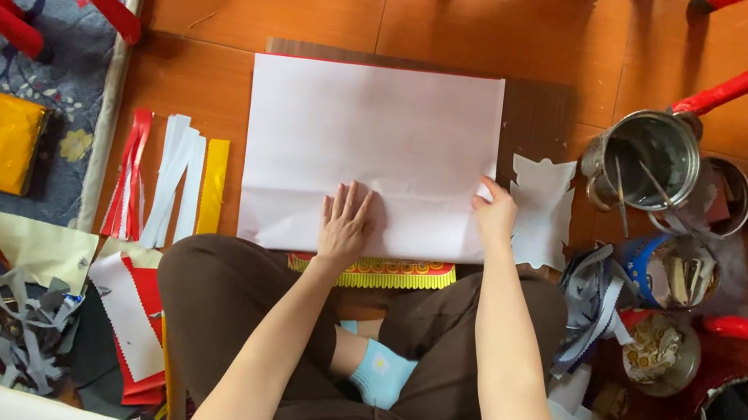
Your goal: Folding and cutting paper into smaller rectangular pieces using scissors
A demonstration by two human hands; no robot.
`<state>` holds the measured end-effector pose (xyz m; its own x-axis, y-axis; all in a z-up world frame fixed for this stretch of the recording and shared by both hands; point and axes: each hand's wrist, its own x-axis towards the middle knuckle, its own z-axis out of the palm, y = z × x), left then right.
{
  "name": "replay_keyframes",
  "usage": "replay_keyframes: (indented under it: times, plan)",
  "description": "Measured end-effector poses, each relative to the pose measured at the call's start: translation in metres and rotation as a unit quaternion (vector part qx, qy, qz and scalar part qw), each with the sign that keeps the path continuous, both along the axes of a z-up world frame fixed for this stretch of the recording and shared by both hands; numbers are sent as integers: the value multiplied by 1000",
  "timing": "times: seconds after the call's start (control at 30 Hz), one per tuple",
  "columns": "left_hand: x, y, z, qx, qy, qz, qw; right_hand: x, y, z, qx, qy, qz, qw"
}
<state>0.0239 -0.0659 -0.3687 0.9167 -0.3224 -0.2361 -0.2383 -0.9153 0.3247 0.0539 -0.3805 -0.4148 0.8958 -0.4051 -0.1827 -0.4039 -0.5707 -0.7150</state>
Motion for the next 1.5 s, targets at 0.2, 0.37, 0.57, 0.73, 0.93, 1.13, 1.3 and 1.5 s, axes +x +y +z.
replay_keyframes:
  times: [0.2,0.37,0.57,0.73,0.93,1.13,1.3,1.5]
  plan:
    - [4,-5,8,18,6,9,1000,-1,0,5,-1,10,-4,1000]
    - [4,-5,7,13,5,10,1000,-3,9,24,19,-11,-11,1000]
    - [4,-4,2,-3,-24,17,1000,0,5,18,17,-6,-12,1000]
    - [2,-4,-8,-16,-52,23,998,0,4,15,4,-7,-1,1000]
    - [1,-5,-16,-4,-63,27,998,1,6,16,10,-22,-3,1000]
    - [2,-5,-7,-4,-48,26,998,1,9,19,22,-20,-19,999]
    - [2,-5,-11,-1,-44,25,999,2,8,23,18,-17,-15,1000]
    - [1,-5,-8,1,-81,22,996,-1,17,41,30,2,-22,999]
